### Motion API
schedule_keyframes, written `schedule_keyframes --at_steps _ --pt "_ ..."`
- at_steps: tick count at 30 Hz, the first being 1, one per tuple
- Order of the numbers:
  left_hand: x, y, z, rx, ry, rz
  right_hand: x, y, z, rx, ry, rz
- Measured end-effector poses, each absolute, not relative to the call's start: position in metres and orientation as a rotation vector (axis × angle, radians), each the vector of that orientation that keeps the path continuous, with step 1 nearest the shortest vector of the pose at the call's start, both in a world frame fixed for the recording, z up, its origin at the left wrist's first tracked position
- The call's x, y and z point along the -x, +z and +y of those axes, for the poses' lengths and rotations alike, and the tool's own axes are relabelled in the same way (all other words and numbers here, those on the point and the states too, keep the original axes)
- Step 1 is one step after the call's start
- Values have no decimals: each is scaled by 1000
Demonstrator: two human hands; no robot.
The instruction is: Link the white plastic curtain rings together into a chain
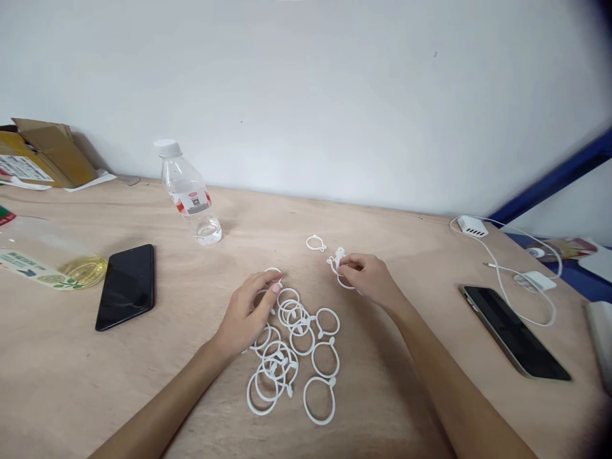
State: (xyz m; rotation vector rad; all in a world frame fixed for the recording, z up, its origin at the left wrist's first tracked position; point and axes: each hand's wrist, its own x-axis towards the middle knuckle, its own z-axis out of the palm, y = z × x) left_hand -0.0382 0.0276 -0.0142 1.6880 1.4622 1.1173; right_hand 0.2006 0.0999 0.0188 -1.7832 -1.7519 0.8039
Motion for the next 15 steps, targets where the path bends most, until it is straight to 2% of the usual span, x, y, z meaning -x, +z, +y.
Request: schedule_keyframes --at_steps 6,15 --pt "39 -14 27 -1724 1143 1456 -211 5 106 1798 390 -1913" --pt "38 -15 28 -1722 1144 1450 -217 -1 110 1748 314 -1992"
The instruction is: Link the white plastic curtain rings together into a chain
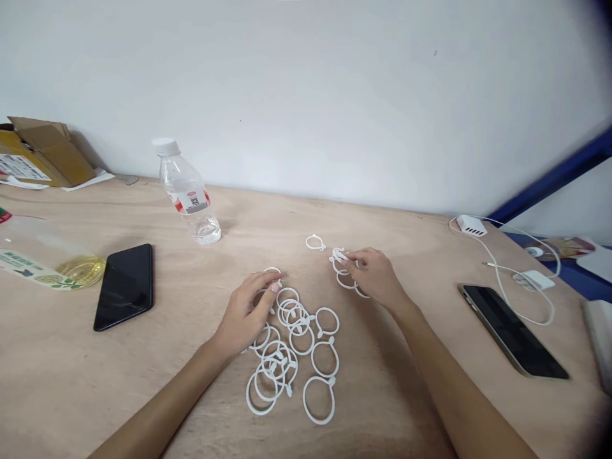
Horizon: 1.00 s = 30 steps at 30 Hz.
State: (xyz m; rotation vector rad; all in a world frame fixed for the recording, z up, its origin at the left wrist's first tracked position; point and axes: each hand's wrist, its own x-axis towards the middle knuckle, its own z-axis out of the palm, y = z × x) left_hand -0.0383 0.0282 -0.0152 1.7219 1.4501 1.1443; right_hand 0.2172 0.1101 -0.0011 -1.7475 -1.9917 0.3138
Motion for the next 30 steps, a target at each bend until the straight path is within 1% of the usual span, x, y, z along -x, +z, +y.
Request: schedule_keyframes --at_steps 3,5,7,9,11,13,16,19,23,30 --pt "38 -15 28 -1723 1147 1448 -219 10 109 1714 283 -1908" --pt "38 -15 28 -1718 1140 1452 -220 20 108 1719 266 -1754" --pt "38 -15 28 -1711 1132 1458 -219 29 105 1700 338 -1539" --pt "38 -16 27 -1708 1127 1460 -212 35 102 1604 551 -1345" --pt "38 -16 27 -1714 1136 1453 -200 37 96 1464 856 -1287" --pt "38 -16 27 -1735 1144 1433 -182 37 86 1340 1128 -1391" --pt "39 -14 27 -1800 1138 1372 -152 33 67 1153 1295 -1679" --pt "39 -11 26 -1827 1105 1327 -130 29 50 1014 1228 -1856" --pt "40 -10 25 -1768 1051 1323 -120 26 41 996 1106 -1939" --pt "38 -10 23 -1837 1026 1350 -123 23 42 931 1034 -2056"
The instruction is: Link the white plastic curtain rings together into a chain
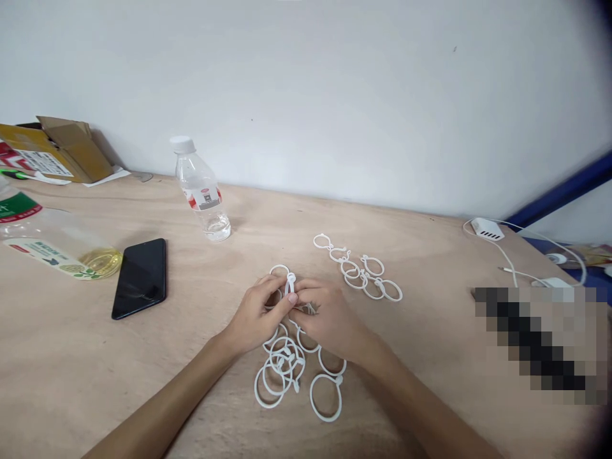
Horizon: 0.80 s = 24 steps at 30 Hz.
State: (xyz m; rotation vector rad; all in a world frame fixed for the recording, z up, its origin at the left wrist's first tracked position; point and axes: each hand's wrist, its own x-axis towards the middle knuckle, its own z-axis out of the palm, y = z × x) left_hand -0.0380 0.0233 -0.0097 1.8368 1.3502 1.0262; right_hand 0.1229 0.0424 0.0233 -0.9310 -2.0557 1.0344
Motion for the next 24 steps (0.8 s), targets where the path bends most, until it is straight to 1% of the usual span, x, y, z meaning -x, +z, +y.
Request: schedule_keyframes --at_steps 3,7,10,12,15,19,21,24 --pt "38 -7 23 -1857 1014 1367 -126 28 45 1038 1025 -2053" --pt "38 -7 23 -1976 1023 1394 -129 35 48 1208 1097 -1782" --pt "39 -11 23 -2165 1095 1342 -127 34 48 1265 1193 -1750" --pt "39 -15 23 -2252 1163 1325 -126 31 48 1288 1198 -1785" --pt "39 -16 22 -2260 1243 1332 -127 28 50 1296 1246 -1782" --pt "39 -12 21 -2090 1275 1344 -131 28 53 1211 1323 -1768" --pt "39 -10 21 -1991 1234 1379 -131 28 53 1149 1374 -1755" --pt "40 -9 21 -1990 1072 1351 -129 25 51 1088 1460 -1676"
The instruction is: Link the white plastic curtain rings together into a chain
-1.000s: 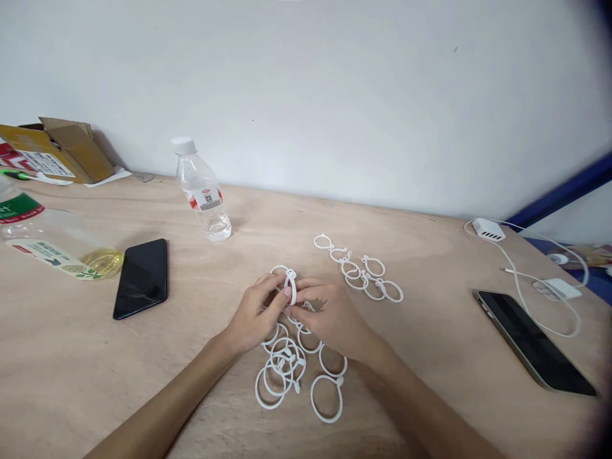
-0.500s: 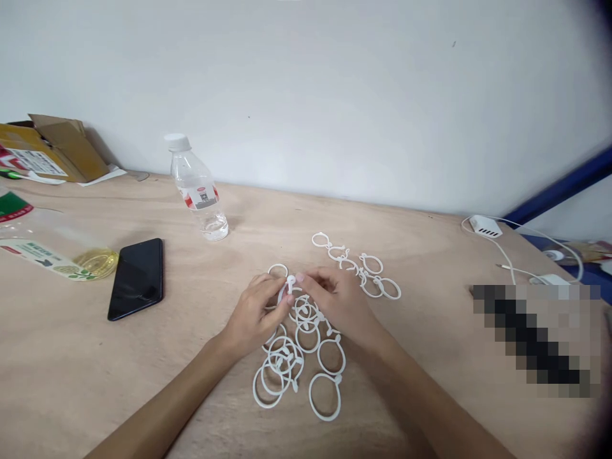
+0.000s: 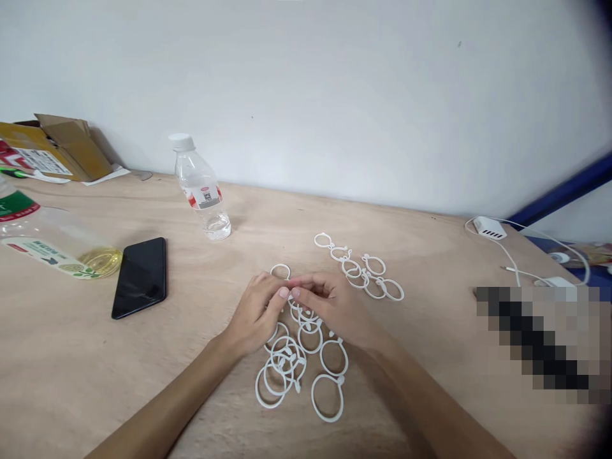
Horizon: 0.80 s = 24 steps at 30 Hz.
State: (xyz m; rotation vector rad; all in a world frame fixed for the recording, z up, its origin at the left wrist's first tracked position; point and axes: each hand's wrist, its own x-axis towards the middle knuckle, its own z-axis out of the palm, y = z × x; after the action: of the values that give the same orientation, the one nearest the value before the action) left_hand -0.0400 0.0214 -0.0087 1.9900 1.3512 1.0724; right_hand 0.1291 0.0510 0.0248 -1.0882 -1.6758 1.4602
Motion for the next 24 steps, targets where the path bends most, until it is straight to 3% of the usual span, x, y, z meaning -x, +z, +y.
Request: schedule_keyframes --at_steps 5,12,19,24 --pt "41 -11 23 -2102 1019 1254 -128 23 48 1118 1471 -1765" --pt "41 -14 23 -2153 983 1283 -130 27 49 1165 1209 -1960" --pt "38 -13 23 -2190 1027 1256 -172 -2 85 1614 -41 -2082" --pt "40 -15 22 -2174 1077 1234 -187 -19 96 1666 -158 -2146"
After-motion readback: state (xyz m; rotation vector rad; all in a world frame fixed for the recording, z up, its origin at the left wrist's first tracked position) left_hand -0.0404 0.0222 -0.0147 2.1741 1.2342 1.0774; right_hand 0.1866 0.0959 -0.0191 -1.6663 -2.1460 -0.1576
